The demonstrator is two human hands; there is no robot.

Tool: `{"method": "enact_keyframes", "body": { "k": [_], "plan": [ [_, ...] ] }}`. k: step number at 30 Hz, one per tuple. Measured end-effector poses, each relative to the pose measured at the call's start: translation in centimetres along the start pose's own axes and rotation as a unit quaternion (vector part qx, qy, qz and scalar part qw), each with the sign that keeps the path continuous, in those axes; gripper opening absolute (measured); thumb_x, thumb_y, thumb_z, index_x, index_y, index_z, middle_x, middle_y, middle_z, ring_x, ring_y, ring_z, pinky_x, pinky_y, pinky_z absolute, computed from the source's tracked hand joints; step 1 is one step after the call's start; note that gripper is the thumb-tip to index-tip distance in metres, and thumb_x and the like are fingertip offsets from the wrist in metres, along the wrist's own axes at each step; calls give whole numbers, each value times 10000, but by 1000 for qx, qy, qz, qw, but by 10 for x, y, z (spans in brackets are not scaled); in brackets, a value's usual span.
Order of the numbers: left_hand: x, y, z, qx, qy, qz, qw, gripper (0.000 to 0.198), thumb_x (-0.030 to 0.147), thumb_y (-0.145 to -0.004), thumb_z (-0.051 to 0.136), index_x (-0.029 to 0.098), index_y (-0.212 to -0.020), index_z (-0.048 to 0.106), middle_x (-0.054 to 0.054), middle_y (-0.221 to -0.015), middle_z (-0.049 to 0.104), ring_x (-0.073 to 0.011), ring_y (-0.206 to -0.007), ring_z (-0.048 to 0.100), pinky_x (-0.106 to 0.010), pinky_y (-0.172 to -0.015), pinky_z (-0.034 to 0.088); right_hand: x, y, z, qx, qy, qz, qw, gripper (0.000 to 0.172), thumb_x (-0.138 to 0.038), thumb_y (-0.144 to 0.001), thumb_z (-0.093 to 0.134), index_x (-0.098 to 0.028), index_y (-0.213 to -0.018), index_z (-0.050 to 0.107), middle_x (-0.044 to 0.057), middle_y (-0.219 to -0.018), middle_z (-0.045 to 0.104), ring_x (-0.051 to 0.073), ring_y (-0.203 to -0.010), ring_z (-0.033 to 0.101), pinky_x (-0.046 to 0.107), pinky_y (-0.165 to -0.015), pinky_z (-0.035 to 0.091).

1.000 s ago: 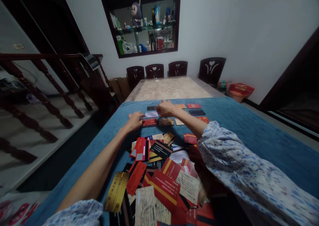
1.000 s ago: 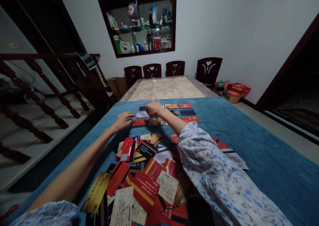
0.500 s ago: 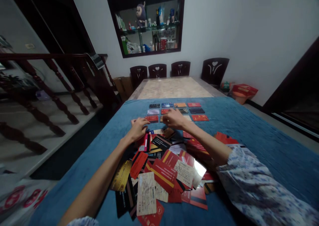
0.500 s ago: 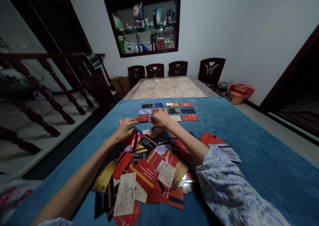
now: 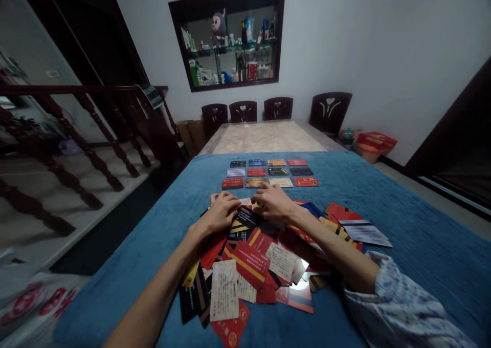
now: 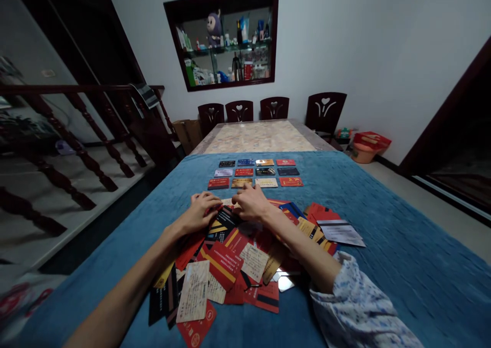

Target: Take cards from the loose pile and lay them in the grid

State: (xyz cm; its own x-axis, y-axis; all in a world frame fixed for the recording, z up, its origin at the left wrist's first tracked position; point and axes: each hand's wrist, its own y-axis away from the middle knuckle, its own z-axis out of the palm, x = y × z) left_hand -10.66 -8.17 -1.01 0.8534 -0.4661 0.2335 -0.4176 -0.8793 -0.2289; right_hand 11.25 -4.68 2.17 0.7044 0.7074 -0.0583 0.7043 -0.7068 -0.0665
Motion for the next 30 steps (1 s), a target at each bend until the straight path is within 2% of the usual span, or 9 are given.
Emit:
{"method": "enact_keyframes", "body": {
  "k": [3,8,16,23,30],
  "plan": [
    [3,4,2,-12,0,25,1000,348,154,-861,544,229,-1168,690,-87,-1271,674,-313,-1255,448,-591,-1075,257,-6,5,-2,-9,9,-10,1000,320,-405,-883,614,-220,-1123,717,125,-1119,712,320,-1163,485,402,-871,356],
    [5,12,1,-43,7,25,999,462,122,-812,543,234,-1247,654,-73,-1408,601,-345,-1365,375,-647,-1116,204,-15,9,-1,-30,27,-30,999,375,-475,-873,623,-188,-1098,712,140,-1120,712,328,-1119,510,433,-886,359],
    [8,13,0,-69,7,16,997,512,134,-805,558,262,-1297,619,-59,-1408,602,-344,-1396,351,-656,-1129,186,-20,9,5,-45,30,-45,997,437,-507,-871,606,-161,-1125,687,154,-1158,691,333,-1118,529,460,-898,372],
    [11,13,-2,-73,-18,17,997,496,186,-837,574,261,-1326,590,-65,-1393,592,-335,-1355,370,-618,-1121,231,-20,8,8,-48,26,-40,998,538,-586,-849,599,-163,-1173,675,170,-1204,658,339,-1134,523,459,-901,388],
    [10,10,5,-79,-6,18,997,456,169,-856,570,238,-1305,607,-80,-1445,546,-325,-1380,354,-600,-1132,272,-22,6,11,-41,16,-33,998,534,-521,-837,608,-164,-1231,651,174,-1204,646,337,-1140,523,450,-893,413]
  ]
}}
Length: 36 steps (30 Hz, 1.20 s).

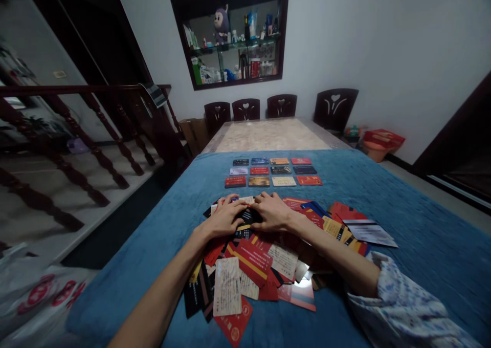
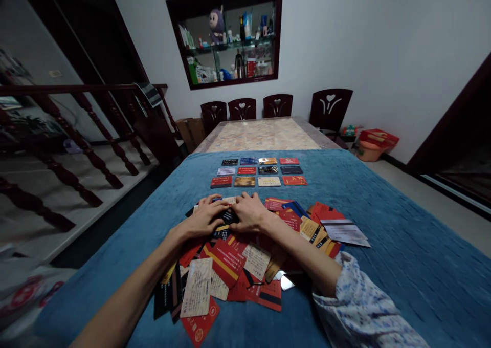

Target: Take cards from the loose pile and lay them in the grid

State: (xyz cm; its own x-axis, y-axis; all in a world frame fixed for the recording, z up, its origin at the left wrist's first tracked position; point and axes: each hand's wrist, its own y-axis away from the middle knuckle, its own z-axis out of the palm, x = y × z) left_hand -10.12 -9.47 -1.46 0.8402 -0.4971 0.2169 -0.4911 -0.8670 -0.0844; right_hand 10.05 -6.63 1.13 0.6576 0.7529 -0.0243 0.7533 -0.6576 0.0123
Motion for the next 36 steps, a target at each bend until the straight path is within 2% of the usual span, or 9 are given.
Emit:
{"method": "enact_keyframes", "body": {
  "k": [5,13,19,23,26,32,36],
  "plan": [
    [-6,0,4,17,-9,32,999,493,158,-877,560,270,-1357,571,-71,-1421,573,-312,-1354,386,-582,-1116,291,3,-2,5,13,-8,-6,1000,501,-482,-818,621,-184,-1219,661,158,-1171,658,331,-1117,534,436,-877,414],
    [-7,1,2,33,-37,62,997,361,207,-954,503,254,-1293,618,-88,-1354,633,-322,-1368,380,-573,-1098,266,7,-1,-1,1,-19,4,1000,434,-478,-851,595,-195,-1164,698,137,-1189,678,323,-1123,544,408,-863,410],
    [-15,-3,6,102,-21,43,994,249,184,-964,455,201,-1052,688,-87,-1091,730,-295,-1294,456,-520,-1045,336,15,-3,-3,9,-19,18,1000,308,-339,-852,611,-244,-1125,717,84,-1140,721,288,-1129,573,340,-828,403],
    [-23,-6,10,153,4,14,988,245,157,-944,452,192,-992,690,-75,-981,728,-275,-1228,513,-496,-1028,370,21,-7,3,30,-20,25,999,257,-233,-873,559,-233,-1065,731,82,-1084,744,254,-1060,624,300,-774,398],
    [-24,-8,12,172,23,-2,985,263,120,-913,457,179,-996,700,-88,-1004,715,-261,-1190,552,-466,-1007,405,24,-9,6,38,-26,36,998,250,-216,-871,556,-215,-1050,732,93,-1056,751,253,-1028,644,291,-752,401],
    [-19,-8,13,191,57,-25,980,274,130,-889,487,195,-1003,728,-100,-1103,687,-256,-1180,568,-477,-1032,420,26,-10,13,55,-61,61,995,246,-222,-851,587,-216,-1045,738,84,-1039,757,243,-990,657,275,-732,397],
    [-18,-9,15,201,71,-39,976,259,155,-899,500,197,-1001,734,-101,-1132,676,-251,-1158,579,-473,-1033,427,31,-12,16,74,-92,86,989,198,-222,-841,591,-208,-963,747,67,-949,753,211,-892,656,253,-668,365]
  ]
}}
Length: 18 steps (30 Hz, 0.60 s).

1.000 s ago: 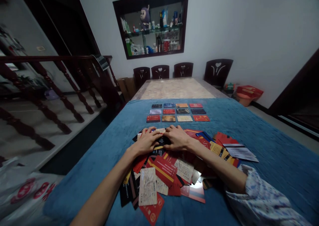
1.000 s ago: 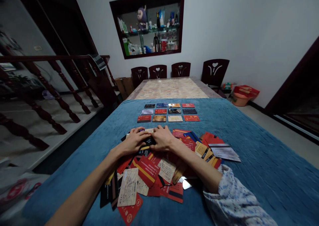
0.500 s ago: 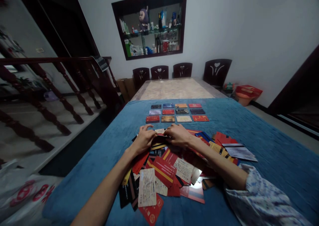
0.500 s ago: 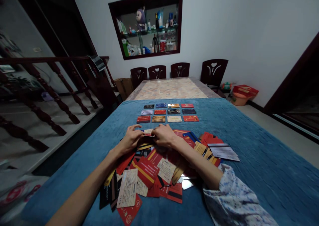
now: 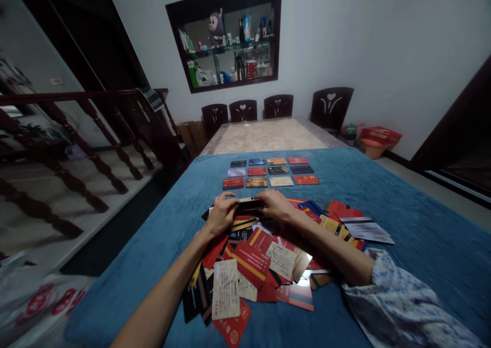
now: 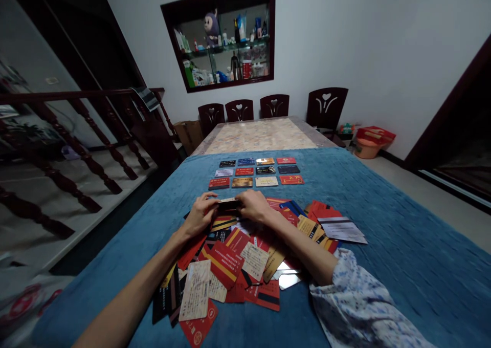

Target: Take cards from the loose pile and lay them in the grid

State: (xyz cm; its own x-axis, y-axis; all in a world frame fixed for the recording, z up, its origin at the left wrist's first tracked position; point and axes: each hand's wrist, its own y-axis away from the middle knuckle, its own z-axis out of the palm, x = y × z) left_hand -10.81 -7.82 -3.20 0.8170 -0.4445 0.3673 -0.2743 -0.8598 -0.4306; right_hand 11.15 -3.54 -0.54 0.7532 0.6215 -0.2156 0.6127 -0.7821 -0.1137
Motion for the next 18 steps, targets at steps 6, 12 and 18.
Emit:
{"method": "enact_keyframes", "body": {
  "k": [6,12,18],
  "plan": [
    [2,0,-1,0,7,-18,1000,261,152,-888,516,194,-1018,738,-96,-1055,702,-267,-1168,554,-484,-1008,429,7,-5,-4,76,-80,-4,994,141,-224,-856,590,-173,-830,719,56,-851,712,173,-806,613,247,-690,374],
    [6,1,-3,-23,12,-21,999,246,149,-873,520,203,-973,739,-88,-1010,717,-281,-1181,517,-510,-1010,412,9,-7,-5,139,-131,-35,981,92,-189,-835,630,-163,-888,700,72,-939,713,202,-902,604,289,-807,404],
    [7,0,-1,-27,14,-20,999,211,142,-878,528,203,-904,728,-81,-988,718,-278,-1174,520,-493,-1004,411,9,-7,-3,150,-152,-42,976,103,-192,-837,626,-183,-914,695,66,-930,718,214,-914,597,306,-818,411]
  ]
}}
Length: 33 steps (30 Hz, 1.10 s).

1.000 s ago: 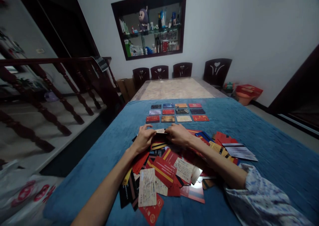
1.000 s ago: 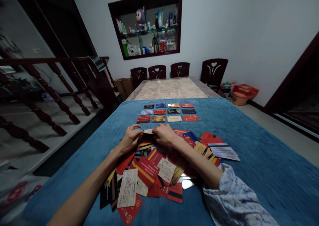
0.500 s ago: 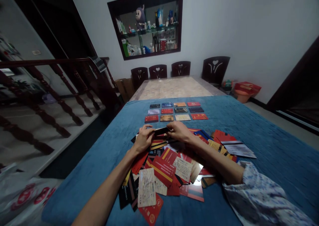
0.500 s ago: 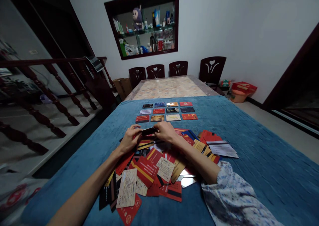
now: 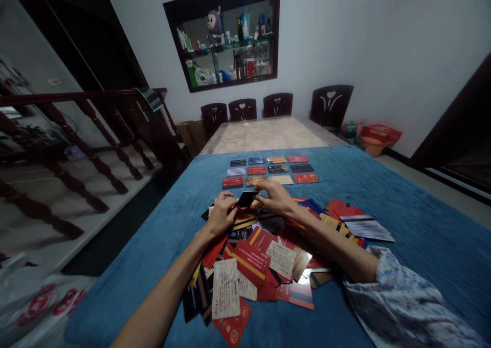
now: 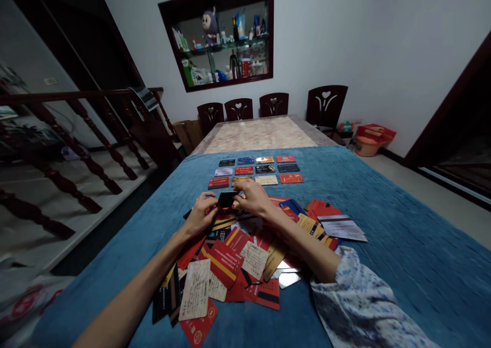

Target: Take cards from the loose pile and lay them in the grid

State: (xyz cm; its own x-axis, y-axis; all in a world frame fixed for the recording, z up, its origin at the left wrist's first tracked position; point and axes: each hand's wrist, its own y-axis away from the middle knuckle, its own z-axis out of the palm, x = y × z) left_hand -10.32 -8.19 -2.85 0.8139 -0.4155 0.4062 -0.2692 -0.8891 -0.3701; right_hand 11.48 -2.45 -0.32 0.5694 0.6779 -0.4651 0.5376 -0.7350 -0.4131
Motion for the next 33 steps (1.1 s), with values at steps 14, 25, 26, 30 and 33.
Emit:
{"method": "enact_keyframes", "body": {
  "k": [14,25,26,30,33],
  "plan": [
    [-2,0,1,51,-15,-4,999,205,196,-908,550,202,-1025,718,-74,-1028,730,-265,-1177,529,-460,-1002,406,-8,2,-7,15,98,-58,993,214,-270,-959,549,-214,-1069,723,91,-1035,735,243,-1001,515,361,-863,336],
    [8,0,7,95,13,21,995,164,144,-856,597,203,-989,672,-57,-1026,680,-225,-1082,584,-394,-970,414,4,3,22,63,125,-151,979,141,-293,-928,642,-240,-954,770,62,-828,725,222,-911,484,357,-790,292],
    [8,1,7,93,9,19,995,153,135,-850,599,202,-968,668,-52,-1010,675,-221,-1060,590,-389,-960,418,4,4,23,62,123,-155,978,144,-290,-933,636,-240,-953,769,61,-825,725,220,-906,484,356,-790,292],
    [12,1,7,79,6,2,997,131,119,-841,591,196,-929,651,-45,-984,656,-215,-1017,597,-374,-926,436,3,5,23,54,117,-157,979,170,-284,-956,597,-236,-973,759,65,-866,736,219,-897,492,358,-803,300],
    [15,0,7,68,12,-6,998,142,117,-836,595,197,-946,637,-40,-988,654,-211,-1007,597,-368,-924,434,3,5,24,48,118,-151,980,172,-285,-961,586,-229,-985,746,65,-892,744,225,-914,506,363,-828,307]
  ]
}}
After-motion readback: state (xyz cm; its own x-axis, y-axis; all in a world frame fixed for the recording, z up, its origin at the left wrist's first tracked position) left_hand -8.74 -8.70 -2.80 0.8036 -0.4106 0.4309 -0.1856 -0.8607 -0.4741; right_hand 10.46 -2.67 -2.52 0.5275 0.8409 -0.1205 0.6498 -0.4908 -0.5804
